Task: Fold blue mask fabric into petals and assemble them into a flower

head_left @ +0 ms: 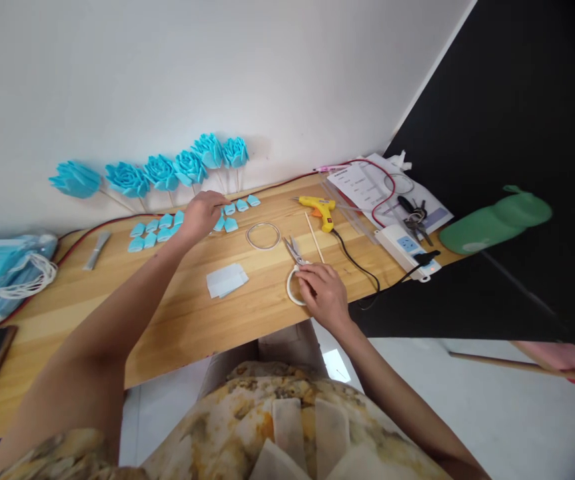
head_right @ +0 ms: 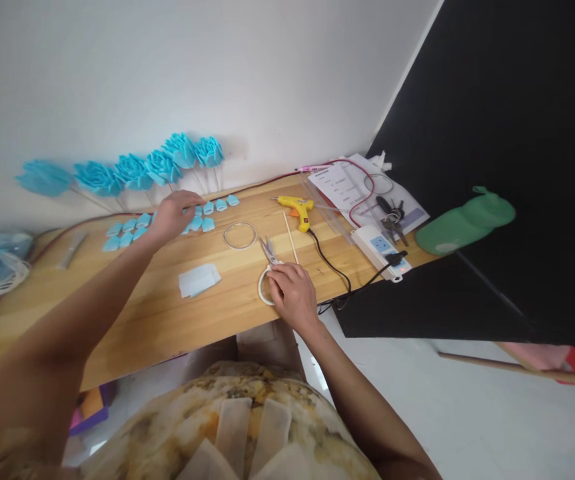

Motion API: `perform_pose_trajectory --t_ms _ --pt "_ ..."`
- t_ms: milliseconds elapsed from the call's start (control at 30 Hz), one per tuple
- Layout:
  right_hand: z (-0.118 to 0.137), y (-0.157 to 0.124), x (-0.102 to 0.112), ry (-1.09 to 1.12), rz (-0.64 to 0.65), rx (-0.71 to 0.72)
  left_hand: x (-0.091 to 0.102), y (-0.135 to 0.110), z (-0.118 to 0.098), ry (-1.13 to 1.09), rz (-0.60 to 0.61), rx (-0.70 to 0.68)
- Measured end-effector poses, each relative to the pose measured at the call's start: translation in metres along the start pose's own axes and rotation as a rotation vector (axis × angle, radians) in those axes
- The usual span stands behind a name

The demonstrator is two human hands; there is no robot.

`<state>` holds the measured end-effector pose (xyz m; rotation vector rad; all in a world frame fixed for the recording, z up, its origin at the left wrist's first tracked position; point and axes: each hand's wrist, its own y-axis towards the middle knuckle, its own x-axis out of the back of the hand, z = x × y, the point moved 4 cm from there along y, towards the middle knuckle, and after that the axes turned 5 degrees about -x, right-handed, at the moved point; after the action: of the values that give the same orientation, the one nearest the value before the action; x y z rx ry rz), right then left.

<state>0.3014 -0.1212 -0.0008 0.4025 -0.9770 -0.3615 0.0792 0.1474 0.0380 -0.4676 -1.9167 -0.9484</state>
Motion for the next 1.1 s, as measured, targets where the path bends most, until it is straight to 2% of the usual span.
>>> perform_pose_trajectory --t_ms 100,233,367,533,867,1100 --pt "0.0 0.001 0.0 -0.005 0.005 0.002 0.005 -0.019 0.005 0.023 0.054 -0.031" --pt "0.001 0.0 -0.001 -0.02 0.001 0.013 0.001 -0.034 0.012 0.065 0.175 -0.13" --pt "0.0 0.0 -0.002 -0.011 0.01 0.013 -0.003 -0.036 0.015 0.15 0.231 -0.138" --pt "0.0 0.0 -0.002 -0.017 0.016 0.019 -0.009 -0.03 0.009 0.207 0.294 -0.101" --pt "0.0 0.001 -0.002 -0.022 -0.031 0.063 -0.009 -0.026 0.003 0.182 0.23 -0.102" --pt "0.0 0.0 -0.002 -0.014 -0.027 0.07 -0.025 -0.026 -0.007 0.203 0.163 -0.13"
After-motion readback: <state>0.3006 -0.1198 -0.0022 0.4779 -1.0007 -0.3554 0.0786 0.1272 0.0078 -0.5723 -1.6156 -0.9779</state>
